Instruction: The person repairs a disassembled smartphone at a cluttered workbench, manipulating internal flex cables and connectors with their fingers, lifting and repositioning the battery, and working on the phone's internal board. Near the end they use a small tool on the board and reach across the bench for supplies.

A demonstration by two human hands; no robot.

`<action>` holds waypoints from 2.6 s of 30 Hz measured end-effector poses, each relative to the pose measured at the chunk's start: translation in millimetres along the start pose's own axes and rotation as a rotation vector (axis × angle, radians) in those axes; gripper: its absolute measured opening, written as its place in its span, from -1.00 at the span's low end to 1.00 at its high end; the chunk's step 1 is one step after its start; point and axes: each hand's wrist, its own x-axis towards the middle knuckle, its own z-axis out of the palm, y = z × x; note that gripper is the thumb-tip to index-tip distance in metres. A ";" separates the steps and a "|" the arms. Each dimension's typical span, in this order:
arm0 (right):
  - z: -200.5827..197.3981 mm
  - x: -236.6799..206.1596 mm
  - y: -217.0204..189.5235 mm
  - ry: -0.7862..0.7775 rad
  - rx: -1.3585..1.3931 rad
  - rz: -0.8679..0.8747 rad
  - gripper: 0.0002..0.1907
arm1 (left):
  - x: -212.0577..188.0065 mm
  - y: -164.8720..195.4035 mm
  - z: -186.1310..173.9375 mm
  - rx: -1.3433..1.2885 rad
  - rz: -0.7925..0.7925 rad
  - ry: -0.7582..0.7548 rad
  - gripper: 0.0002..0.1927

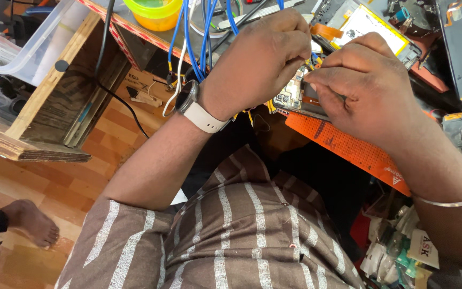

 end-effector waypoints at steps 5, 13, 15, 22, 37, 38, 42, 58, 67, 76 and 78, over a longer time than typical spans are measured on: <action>-0.7 2.0 -3.9 -0.018 -0.013 -0.013 -0.79 | 0.0 -1.4 1.2 -0.015 0.004 -0.002 -0.86; -2.6 4.9 -7.6 -0.068 -0.012 0.009 -0.77 | -1.2 -2.7 1.3 0.000 0.005 -0.005 -0.86; -3.3 7.2 -10.6 -0.062 -0.043 -0.008 -0.78 | -1.3 -3.7 1.3 -0.005 0.006 -0.007 -0.87; -8.7 16.5 -14.9 -0.106 -0.177 -0.125 -0.80 | -1.3 -3.5 -0.4 0.023 0.012 -0.005 -0.87; 0.9 -6.4 10.5 -0.077 0.025 0.052 -0.74 | 0.2 -4.3 1.1 0.021 -0.002 -0.014 -0.87; 0.0 -5.4 8.6 -0.072 0.028 0.051 -0.75 | -0.2 -4.3 1.5 0.025 0.012 -0.004 -0.87; -2.4 0.6 2.5 -0.062 0.030 0.047 -0.79 | -1.6 -5.0 1.1 0.011 0.022 0.005 -0.87; 2.3 -0.2 -9.0 -0.042 -0.041 0.064 -0.79 | -3.0 -9.7 2.7 0.037 0.058 0.006 -0.89; -1.2 8.8 -13.2 -0.096 -0.164 -0.051 -0.78 | -3.2 -9.7 3.2 0.046 0.046 0.009 -0.88; -6.0 15.0 -19.5 -0.126 -0.223 -0.159 -0.87 | -5.1 -11.8 3.2 0.029 0.020 -0.012 -0.86; -7.6 14.4 -20.4 -0.182 -0.182 -0.097 -0.94 | -4.5 -11.2 3.7 0.026 0.009 -0.024 -0.87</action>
